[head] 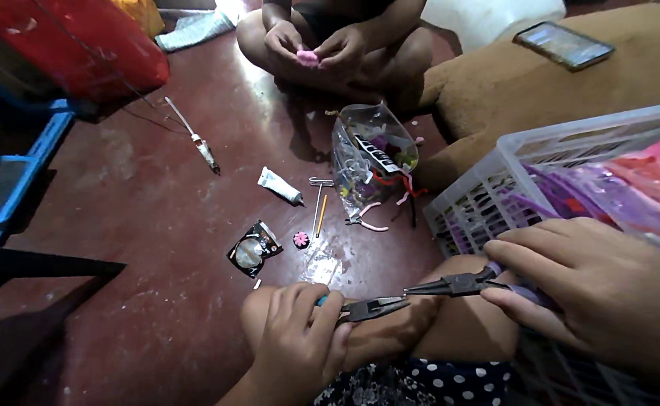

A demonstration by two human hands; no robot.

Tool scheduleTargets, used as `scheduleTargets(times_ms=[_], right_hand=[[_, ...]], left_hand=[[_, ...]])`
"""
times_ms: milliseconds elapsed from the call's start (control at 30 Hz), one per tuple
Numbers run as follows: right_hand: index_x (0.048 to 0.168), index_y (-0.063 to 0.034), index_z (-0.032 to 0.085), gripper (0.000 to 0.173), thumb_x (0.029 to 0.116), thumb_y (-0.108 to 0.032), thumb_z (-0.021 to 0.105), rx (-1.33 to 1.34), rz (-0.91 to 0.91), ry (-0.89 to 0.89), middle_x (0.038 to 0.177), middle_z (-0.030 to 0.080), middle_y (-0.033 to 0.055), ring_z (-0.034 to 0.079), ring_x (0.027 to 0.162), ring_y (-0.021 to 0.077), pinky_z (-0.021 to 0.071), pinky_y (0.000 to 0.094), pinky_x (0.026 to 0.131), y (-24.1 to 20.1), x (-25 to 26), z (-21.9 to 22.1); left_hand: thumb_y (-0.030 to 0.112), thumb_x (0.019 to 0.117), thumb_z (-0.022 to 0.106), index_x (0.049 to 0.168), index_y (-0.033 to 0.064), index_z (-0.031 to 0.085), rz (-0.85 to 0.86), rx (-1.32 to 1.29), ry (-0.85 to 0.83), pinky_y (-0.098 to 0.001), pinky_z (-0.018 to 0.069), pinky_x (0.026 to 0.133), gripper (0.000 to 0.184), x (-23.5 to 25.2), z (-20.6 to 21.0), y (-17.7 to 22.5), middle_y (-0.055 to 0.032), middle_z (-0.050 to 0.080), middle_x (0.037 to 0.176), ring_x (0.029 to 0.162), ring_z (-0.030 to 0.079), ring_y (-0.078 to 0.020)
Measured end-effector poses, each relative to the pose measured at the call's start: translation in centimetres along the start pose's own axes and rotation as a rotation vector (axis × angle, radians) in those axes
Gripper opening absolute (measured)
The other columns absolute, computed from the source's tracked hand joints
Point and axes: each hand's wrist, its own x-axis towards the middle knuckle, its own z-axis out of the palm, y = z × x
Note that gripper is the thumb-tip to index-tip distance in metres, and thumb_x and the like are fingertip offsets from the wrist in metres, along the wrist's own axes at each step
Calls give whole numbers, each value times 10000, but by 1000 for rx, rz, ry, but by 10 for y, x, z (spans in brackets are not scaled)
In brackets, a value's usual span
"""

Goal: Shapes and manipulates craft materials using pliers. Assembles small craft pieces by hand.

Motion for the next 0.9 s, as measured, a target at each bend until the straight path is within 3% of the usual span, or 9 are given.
scheduleTargets(times_ms=[333,900], right_hand=[[825,-2,617,607,1060,-461,298,-14,27,-12,732,665,202,644,661,368,456,441,594,-2,1,-1],[837,7,619,614,1066,-463,296,-18,39,-39,757,672,220,655,685,376,466,444,615,0,3,-2]], left_hand=[[357,1110,271,995,53,609,-31,-22,84,-254,456,849,469,-4,3,-3,-118,629,909,919,608,-202],[344,1094,323,985,64,635,-69,-1,98,-281,439,852,432,-1,3,0,-117,648,914,927,607,-220]])
